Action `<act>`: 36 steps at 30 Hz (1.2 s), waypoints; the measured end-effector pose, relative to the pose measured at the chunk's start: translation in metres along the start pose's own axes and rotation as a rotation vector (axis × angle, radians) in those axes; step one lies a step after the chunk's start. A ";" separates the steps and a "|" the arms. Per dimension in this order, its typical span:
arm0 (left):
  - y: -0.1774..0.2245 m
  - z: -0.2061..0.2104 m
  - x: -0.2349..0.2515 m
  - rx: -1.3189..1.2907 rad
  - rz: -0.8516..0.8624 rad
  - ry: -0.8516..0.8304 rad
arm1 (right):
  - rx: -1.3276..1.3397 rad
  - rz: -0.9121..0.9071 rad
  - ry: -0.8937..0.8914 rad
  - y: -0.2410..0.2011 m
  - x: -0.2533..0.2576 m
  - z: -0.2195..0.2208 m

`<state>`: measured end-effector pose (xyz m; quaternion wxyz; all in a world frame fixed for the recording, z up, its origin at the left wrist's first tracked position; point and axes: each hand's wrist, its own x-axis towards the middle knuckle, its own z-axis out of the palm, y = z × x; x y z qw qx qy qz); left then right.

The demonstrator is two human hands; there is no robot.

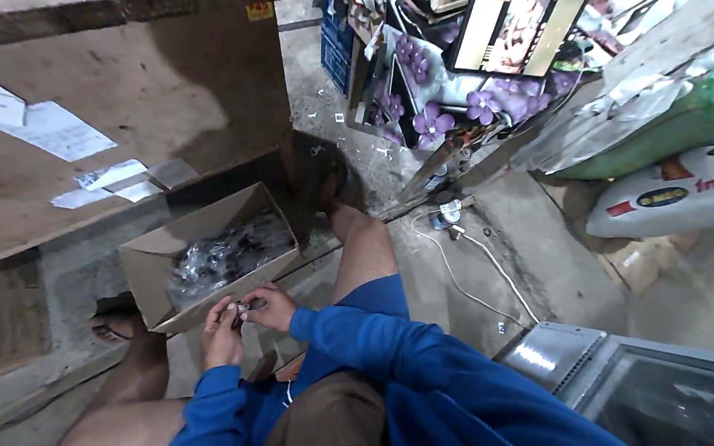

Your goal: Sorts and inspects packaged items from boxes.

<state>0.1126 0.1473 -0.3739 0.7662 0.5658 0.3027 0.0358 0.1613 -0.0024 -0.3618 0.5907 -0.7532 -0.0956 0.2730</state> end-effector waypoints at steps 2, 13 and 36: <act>0.002 0.001 -0.001 0.031 -0.006 -0.021 | -0.023 -0.048 0.032 0.003 0.000 0.002; 0.002 0.007 -0.004 0.082 -0.108 -0.074 | -0.017 -0.045 0.030 0.000 0.000 0.000; -0.002 0.013 -0.008 0.172 -0.247 -0.204 | 0.037 0.152 0.220 -0.007 0.009 -0.022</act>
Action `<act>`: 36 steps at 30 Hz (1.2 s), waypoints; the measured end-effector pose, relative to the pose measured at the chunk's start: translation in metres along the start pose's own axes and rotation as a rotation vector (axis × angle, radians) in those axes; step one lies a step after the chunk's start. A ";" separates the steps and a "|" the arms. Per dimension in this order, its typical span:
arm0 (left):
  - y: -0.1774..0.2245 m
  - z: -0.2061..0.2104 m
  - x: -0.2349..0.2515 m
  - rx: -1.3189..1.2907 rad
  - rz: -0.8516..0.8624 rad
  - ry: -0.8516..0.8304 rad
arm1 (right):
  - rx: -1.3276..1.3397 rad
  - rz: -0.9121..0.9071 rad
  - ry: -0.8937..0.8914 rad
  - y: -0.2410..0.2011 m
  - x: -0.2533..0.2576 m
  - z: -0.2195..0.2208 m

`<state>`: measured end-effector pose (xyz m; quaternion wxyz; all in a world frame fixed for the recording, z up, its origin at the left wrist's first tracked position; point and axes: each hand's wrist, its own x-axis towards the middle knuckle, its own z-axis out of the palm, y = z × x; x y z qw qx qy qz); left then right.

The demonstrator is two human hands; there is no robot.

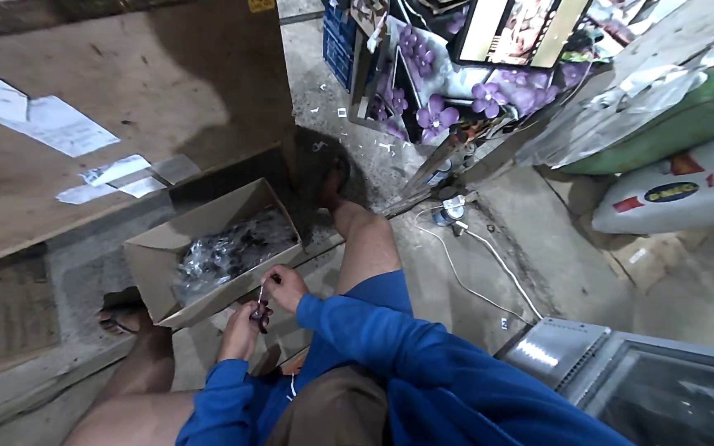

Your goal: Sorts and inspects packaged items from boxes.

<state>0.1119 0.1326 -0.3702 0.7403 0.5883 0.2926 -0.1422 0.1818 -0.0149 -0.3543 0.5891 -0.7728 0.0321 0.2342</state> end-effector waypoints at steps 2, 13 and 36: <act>0.000 0.000 0.000 -0.013 -0.003 -0.015 | 0.007 0.000 0.012 -0.001 0.001 -0.003; -0.001 -0.004 -0.002 0.038 -0.026 -0.033 | 0.096 0.046 0.033 0.000 0.008 -0.008; 0.008 0.000 -0.008 0.027 -0.091 -0.053 | 0.102 0.094 0.115 -0.019 -0.006 -0.019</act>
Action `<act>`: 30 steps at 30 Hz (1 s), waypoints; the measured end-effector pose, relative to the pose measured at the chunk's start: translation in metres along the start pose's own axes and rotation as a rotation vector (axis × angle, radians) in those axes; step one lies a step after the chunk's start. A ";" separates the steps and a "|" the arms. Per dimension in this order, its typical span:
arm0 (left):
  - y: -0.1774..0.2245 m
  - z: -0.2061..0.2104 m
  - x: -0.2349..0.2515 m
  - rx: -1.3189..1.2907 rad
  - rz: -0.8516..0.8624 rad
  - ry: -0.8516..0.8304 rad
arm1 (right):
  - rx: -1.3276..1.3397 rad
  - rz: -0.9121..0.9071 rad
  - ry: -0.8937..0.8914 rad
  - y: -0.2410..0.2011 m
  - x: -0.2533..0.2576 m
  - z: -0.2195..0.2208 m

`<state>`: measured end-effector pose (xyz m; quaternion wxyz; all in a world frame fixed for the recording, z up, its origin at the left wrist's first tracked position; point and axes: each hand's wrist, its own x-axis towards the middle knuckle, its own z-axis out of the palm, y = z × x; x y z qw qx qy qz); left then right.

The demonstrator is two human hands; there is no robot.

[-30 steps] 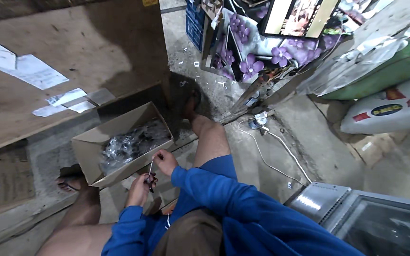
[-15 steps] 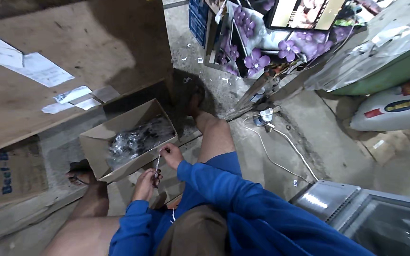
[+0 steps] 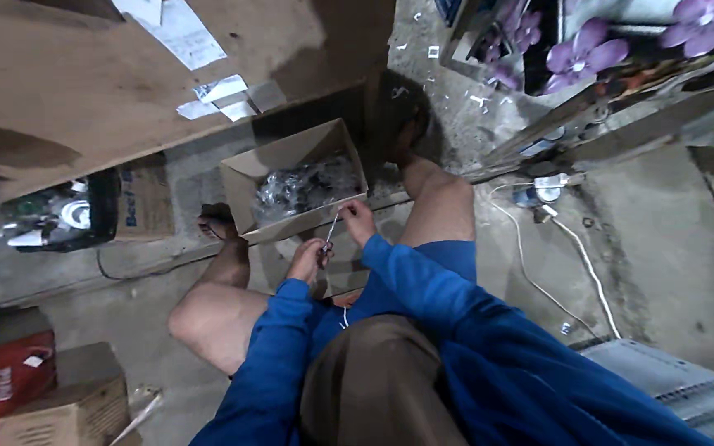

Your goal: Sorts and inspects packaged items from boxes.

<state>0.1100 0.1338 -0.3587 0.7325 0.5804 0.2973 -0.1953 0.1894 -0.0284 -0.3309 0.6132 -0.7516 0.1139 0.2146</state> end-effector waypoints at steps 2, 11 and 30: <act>0.000 0.000 0.001 0.009 0.013 -0.019 | 0.026 -0.017 0.021 -0.001 0.010 -0.002; 0.001 -0.003 0.003 0.019 0.005 -0.017 | 0.039 -0.025 0.068 -0.007 0.015 -0.005; 0.260 0.025 -0.186 -0.003 1.250 -0.539 | 0.267 0.203 -0.114 0.008 0.031 0.008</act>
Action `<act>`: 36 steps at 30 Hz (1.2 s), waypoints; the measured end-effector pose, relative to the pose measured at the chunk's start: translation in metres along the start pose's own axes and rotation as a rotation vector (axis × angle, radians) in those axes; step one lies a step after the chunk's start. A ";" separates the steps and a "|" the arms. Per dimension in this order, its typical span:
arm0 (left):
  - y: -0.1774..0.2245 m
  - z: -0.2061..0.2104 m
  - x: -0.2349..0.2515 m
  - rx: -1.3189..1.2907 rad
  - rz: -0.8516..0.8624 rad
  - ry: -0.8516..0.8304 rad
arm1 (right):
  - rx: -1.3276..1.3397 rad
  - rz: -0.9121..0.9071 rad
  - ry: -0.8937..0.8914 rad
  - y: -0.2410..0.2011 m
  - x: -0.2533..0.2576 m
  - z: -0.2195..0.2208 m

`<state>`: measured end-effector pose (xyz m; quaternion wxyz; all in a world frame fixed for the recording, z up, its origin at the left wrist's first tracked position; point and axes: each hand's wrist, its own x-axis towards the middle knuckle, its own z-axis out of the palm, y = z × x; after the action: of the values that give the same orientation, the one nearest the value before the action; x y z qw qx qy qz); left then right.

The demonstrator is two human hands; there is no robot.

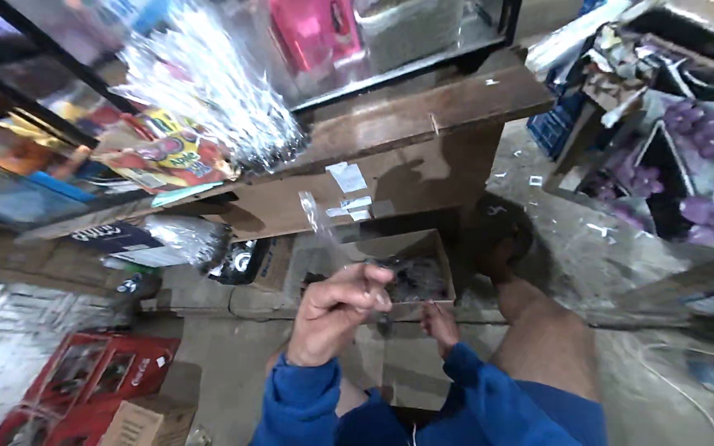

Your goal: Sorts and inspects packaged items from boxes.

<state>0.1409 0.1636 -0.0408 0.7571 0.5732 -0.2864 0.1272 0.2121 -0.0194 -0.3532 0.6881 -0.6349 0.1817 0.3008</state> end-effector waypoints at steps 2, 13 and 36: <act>0.029 0.001 0.027 0.229 0.017 0.069 | 0.001 0.016 -0.014 0.002 0.002 0.000; 0.088 -0.060 0.194 1.213 -0.051 0.130 | 0.035 0.048 -0.074 0.000 -0.003 0.000; 0.075 -0.108 0.224 2.076 -0.059 0.140 | -0.230 0.052 -0.184 0.013 0.012 0.001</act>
<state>0.3132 0.2582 0.1293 -0.0906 0.9410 0.0226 0.3253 0.2128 -0.0160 -0.3709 0.6165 -0.6744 0.0988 0.3943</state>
